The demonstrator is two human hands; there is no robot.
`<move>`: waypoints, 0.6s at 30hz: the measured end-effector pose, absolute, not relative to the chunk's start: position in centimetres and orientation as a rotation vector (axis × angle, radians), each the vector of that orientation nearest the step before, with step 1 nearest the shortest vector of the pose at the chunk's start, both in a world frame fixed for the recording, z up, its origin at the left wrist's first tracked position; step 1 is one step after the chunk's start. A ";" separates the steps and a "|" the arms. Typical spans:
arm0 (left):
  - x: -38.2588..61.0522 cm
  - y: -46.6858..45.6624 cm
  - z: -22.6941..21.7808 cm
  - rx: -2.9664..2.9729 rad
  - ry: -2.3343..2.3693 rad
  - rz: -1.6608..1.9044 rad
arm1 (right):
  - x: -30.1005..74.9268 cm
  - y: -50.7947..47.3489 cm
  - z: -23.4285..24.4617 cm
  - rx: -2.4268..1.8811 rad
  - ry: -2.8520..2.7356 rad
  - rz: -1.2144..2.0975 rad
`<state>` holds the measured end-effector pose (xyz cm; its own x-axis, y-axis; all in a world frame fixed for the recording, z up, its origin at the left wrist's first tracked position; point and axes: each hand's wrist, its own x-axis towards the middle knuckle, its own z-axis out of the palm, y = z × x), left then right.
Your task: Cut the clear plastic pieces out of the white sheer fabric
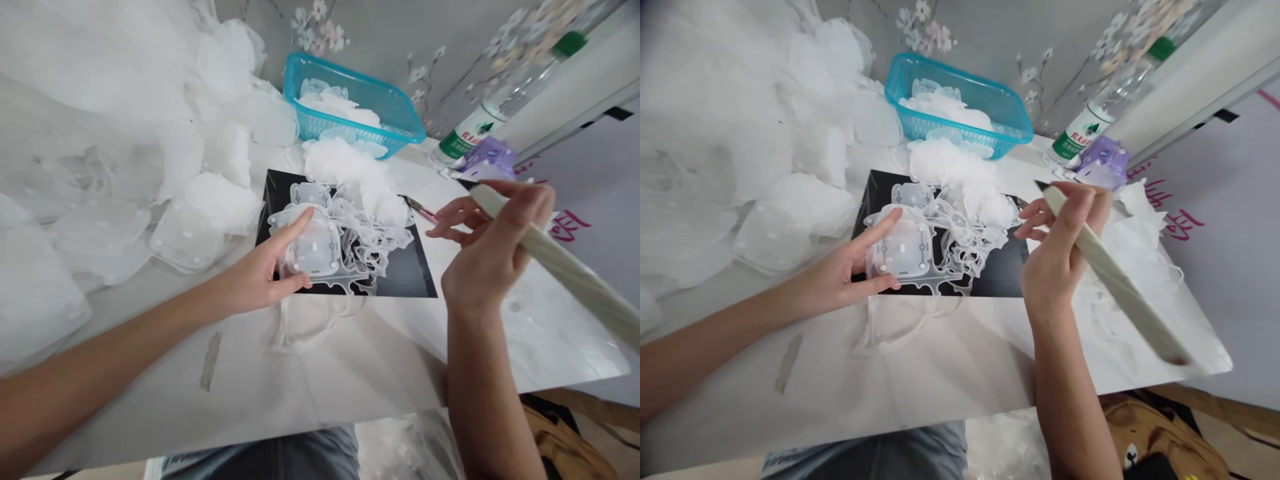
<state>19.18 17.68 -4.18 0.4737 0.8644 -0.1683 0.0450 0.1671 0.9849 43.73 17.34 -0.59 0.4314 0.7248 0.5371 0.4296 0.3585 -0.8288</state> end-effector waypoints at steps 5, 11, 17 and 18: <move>19.1 17.7 -4.3 1.270 0.885 0.676 | 40.5 15.0 0.7 -1.185 -1.463 0.594; 19.1 17.7 -4.5 1.275 0.894 0.731 | 39.7 14.2 -0.8 -1.166 -1.815 0.818; 18.9 17.7 -4.8 1.214 0.877 0.730 | 39.5 14.9 -1.0 -1.001 -2.102 0.898; 18.9 17.7 -4.8 1.192 0.876 0.734 | 39.5 14.9 -1.0 -0.998 -2.117 0.890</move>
